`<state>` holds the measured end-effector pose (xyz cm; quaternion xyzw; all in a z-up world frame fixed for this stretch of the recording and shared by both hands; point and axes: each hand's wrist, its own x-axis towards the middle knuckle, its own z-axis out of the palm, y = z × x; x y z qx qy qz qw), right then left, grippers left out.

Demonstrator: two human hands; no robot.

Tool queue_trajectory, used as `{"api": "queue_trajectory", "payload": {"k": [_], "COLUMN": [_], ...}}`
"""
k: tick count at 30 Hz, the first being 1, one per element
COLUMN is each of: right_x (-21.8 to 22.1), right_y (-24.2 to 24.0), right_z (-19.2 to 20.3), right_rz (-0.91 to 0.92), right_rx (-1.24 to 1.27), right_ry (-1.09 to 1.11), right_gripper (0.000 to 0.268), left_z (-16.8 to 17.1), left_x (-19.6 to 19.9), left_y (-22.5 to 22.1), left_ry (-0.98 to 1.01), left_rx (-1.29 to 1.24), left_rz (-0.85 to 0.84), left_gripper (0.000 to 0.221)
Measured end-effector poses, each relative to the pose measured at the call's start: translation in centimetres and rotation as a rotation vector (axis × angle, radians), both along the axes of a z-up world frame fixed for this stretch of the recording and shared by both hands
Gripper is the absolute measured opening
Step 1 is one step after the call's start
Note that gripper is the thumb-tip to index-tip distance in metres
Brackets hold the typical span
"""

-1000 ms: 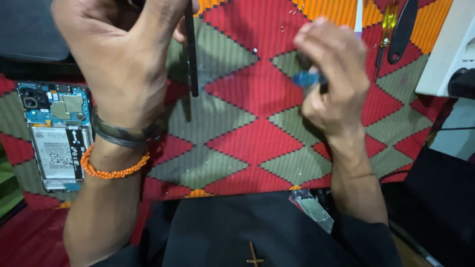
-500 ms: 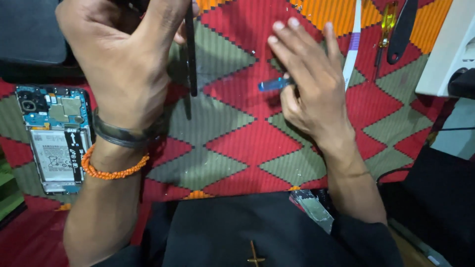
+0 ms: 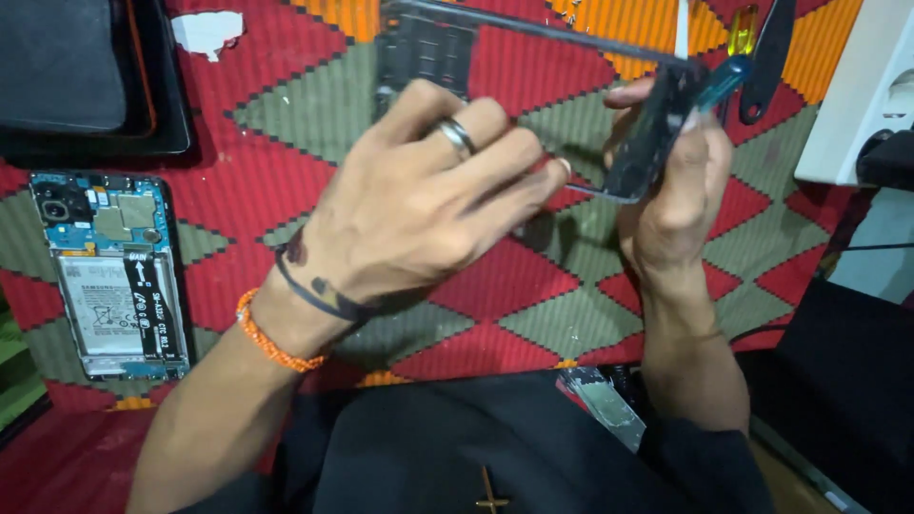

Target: Disassembling a smartphone by removing internal screws and cleaning the chassis with a brush.

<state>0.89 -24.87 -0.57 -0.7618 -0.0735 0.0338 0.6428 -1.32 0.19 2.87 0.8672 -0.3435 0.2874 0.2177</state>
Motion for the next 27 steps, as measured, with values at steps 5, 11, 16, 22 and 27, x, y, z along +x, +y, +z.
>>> {"api": "queue_trajectory", "payload": {"k": [5,11,16,22,27], "right_x": [-0.2,-0.6,-0.2,-0.3,-0.6], "right_y": [0.9,0.4,1.3,1.3,1.2], "right_z": [1.2,0.2,1.1,0.9,0.7], "right_rz": [0.041,-0.145,-0.094,-0.053,0.007], "right_rx": [0.23,0.242,0.287,0.334,0.379], "right_ry": [0.155,0.176,0.18,0.26,0.352], "right_gripper": [0.047,0.018,0.025,0.015,0.01], "left_z": [0.0,-0.8,-3.1,-1.7,-2.0], "left_x": [0.3,0.5,0.6,0.9,1.0], "left_y": [0.2,0.5,1.5,0.3,-0.1], "left_ry": [-0.037,-0.084,0.07,0.544,0.739], "left_rx": [0.053,0.049,-0.215,-0.934,-1.245], "left_rz": [-0.005,0.053,0.33,0.231,0.11], "left_gripper": [0.01,0.018,0.028,0.024,0.03]}}
